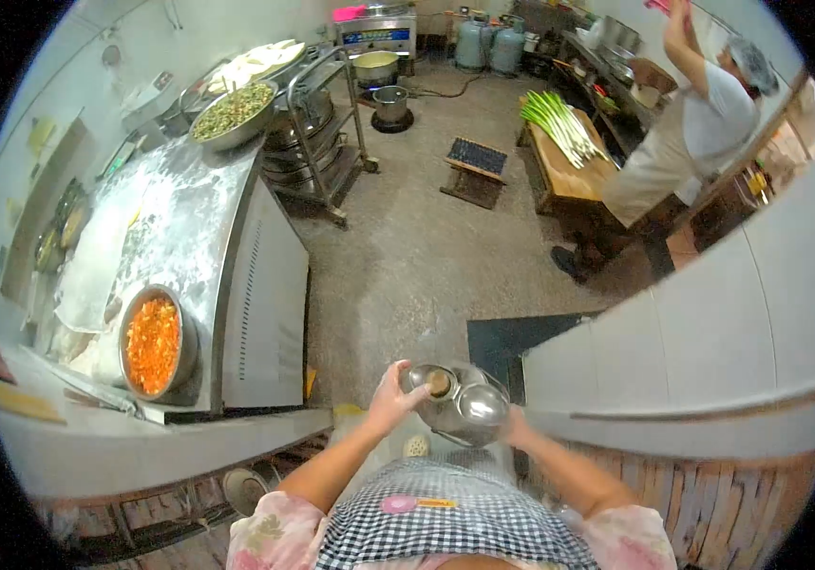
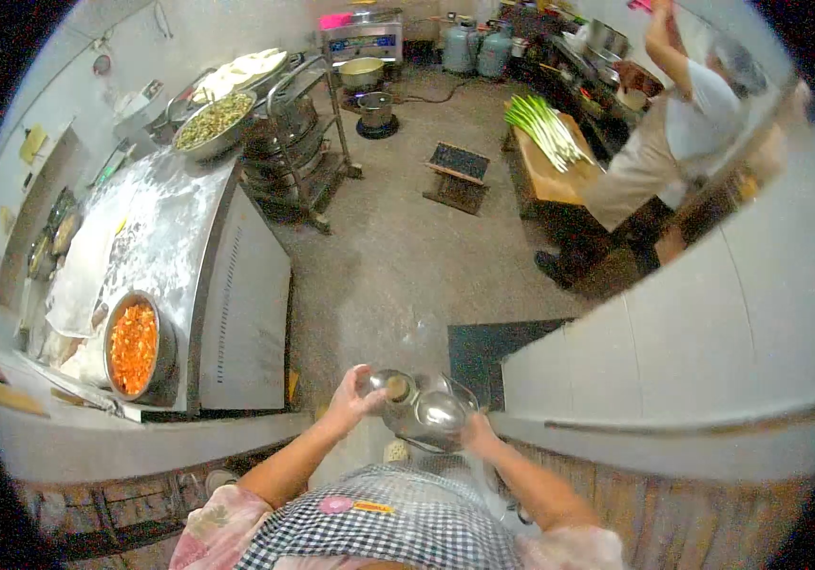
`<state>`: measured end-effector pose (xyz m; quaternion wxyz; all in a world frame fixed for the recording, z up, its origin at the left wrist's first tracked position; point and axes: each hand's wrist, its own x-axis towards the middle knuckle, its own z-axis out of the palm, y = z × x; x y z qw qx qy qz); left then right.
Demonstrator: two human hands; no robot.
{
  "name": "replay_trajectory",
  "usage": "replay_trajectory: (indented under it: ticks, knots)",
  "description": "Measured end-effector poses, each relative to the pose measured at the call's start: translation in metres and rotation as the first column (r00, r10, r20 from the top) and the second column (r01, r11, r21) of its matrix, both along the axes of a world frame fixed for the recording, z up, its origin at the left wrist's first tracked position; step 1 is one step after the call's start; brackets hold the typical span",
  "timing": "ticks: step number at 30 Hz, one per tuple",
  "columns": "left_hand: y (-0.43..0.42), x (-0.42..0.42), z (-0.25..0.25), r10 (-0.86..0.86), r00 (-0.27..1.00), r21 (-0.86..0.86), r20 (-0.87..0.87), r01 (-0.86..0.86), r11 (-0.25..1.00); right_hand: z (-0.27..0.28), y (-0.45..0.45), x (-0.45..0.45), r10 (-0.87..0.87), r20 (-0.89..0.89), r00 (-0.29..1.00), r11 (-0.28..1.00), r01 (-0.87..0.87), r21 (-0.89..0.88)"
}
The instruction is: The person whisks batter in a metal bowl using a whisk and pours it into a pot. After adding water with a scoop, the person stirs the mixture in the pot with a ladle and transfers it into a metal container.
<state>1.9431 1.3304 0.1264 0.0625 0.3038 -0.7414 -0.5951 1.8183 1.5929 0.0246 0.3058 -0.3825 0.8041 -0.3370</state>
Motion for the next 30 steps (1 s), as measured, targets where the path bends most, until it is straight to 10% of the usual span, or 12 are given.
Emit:
replay_trajectory:
  ticks: [9, 14, 20, 23, 27, 30]
  knots:
    - [-0.139, -0.137, -0.005, 0.248, 0.966, -0.081, -0.069, -0.253, 0.964, 0.063, -0.228, -0.192, 0.273, 0.143, 0.951, 0.93, -0.299, 0.215]
    - [-0.238, -0.244, 0.034, 0.334, 0.943, -0.306, -0.013, -0.322, 0.896, 0.07, -0.333, -0.294, 0.273, 0.08, 0.959, 0.961, -0.27, -0.054]
    - [-0.36, -0.388, 0.016, 0.332, 0.941, -0.302, 0.065, -0.299, 0.905, 0.084, -0.465, -0.453, 0.353, 0.084, 0.932, 0.904, -0.363, 0.225]
    - [-0.413, -0.467, 0.001, 0.298, 0.945, -0.246, 0.134, -0.26, 0.934, 0.092, -0.52, -0.532, 0.034, 0.357, 0.933, 0.82, -0.23, 0.523]
    - [-0.488, -0.6, 0.013, 0.229, 0.972, -0.225, 0.059, -0.211, 0.951, 0.093, -0.563, -0.633, 0.075, 0.156, 0.985, 0.995, -0.085, 0.059]
    - [-0.546, -0.702, 0.032, 0.212, 0.977, -0.193, 0.024, -0.204, 0.96, 0.128, -0.613, -0.706, -0.035, 0.254, 0.966, 0.998, 0.021, 0.055]
